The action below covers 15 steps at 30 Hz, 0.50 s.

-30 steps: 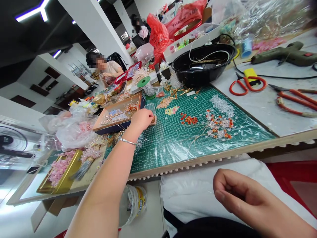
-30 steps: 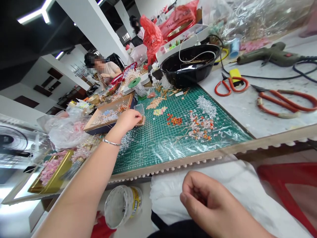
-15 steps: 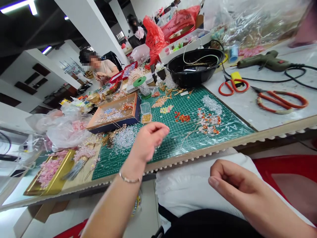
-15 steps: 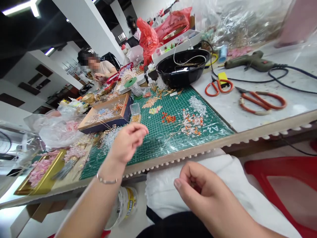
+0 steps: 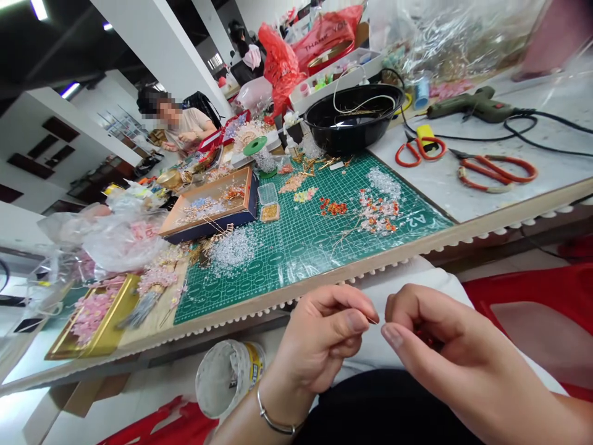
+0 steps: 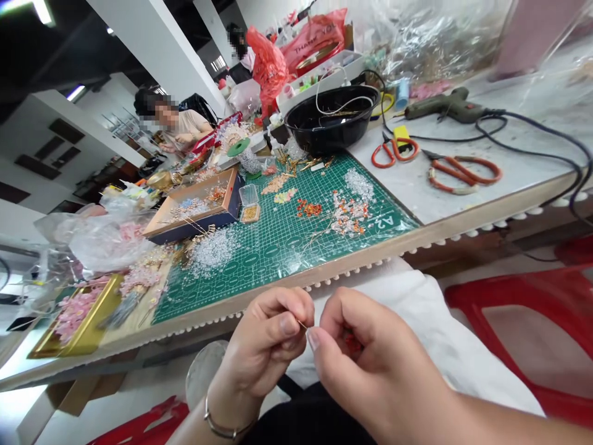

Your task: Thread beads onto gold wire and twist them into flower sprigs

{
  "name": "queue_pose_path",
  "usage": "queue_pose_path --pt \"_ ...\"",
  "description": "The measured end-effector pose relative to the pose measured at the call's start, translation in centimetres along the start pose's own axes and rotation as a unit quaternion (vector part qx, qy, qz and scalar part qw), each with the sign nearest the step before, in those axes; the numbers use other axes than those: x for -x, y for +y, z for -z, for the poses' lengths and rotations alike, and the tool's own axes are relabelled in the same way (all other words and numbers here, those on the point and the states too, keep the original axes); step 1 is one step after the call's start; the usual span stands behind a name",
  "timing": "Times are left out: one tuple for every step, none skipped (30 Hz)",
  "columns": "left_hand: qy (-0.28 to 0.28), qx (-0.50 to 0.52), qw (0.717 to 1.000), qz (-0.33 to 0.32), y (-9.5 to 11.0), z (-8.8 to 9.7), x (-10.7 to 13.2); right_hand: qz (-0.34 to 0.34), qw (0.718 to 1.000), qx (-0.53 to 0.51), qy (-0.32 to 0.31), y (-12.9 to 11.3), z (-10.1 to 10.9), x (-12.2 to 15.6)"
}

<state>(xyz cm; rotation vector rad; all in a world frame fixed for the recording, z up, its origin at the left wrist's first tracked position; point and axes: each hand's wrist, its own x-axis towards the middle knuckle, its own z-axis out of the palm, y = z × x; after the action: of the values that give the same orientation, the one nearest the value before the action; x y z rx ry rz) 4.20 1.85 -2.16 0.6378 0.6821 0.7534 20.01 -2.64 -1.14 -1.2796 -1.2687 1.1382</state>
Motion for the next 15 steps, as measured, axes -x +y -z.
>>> queue_pose_path --pt "-0.002 0.002 1.000 0.000 -0.07 -0.07 0.08 0.001 1.000 -0.001 0.001 -0.10 -0.04 0.04" --pt "-0.004 0.002 1.000 -0.001 -0.13 -0.14 0.14 0.002 1.000 -0.002 0.002 -0.17 -0.07 0.07" --pt "-0.005 0.002 1.000 -0.001 -0.19 -0.19 0.18 0.002 1.000 -0.001 0.002 -0.20 -0.09 0.11" --pt "-0.004 0.001 1.000 -0.001 -0.23 -0.23 0.21 0.003 1.000 0.000 0.004 -0.20 -0.10 0.14" --pt "-0.003 -0.001 1.000 -0.001 -0.26 -0.26 0.23 0.003 1.000 0.001 0.006 -0.19 -0.10 0.17" --pt "-0.001 -0.003 1.000 -0.002 -0.27 -0.27 0.25 0.004 1.000 0.002 0.008 -0.18 -0.09 0.20" --pt "0.000 -0.003 1.000 -0.002 -0.28 -0.28 0.27 0.005 1.000 0.004 0.010 -0.19 -0.08 0.22" --pt "0.002 -0.003 1.000 -0.004 -0.28 -0.29 0.29 0.006 1.000 0.005 0.010 -0.20 -0.06 0.23" --pt "0.005 -0.002 1.000 -0.006 -0.27 -0.29 0.31 0.007 1.000 0.007 0.008 -0.23 -0.04 0.23" --pt "0.007 0.000 1.000 -0.007 -0.28 -0.30 0.33 0.007 1.000 0.008 0.006 -0.26 -0.02 0.20" --pt "0.009 0.002 1.000 -0.006 -0.29 -0.31 0.34 0.006 1.000 0.010 0.004 -0.27 -0.01 0.17" --pt "0.009 0.004 1.000 -0.005 -0.31 -0.33 0.35 0.006 1.000 0.011 0.004 -0.26 0.01 0.13" --pt "0.009 0.005 1.000 -0.003 -0.35 -0.35 0.34 0.008 1.000 0.010 0.005 -0.21 0.02 0.10" --pt "0.007 0.006 1.000 0.000 -0.41 -0.37 0.31 0.010 1.000 0.009 0.005 -0.12 0.02 0.08" --pt "0.006 0.007 1.000 0.002 -0.49 -0.40 0.28 0.010 1.000 0.010 0.007 0.01 0.03 0.09"
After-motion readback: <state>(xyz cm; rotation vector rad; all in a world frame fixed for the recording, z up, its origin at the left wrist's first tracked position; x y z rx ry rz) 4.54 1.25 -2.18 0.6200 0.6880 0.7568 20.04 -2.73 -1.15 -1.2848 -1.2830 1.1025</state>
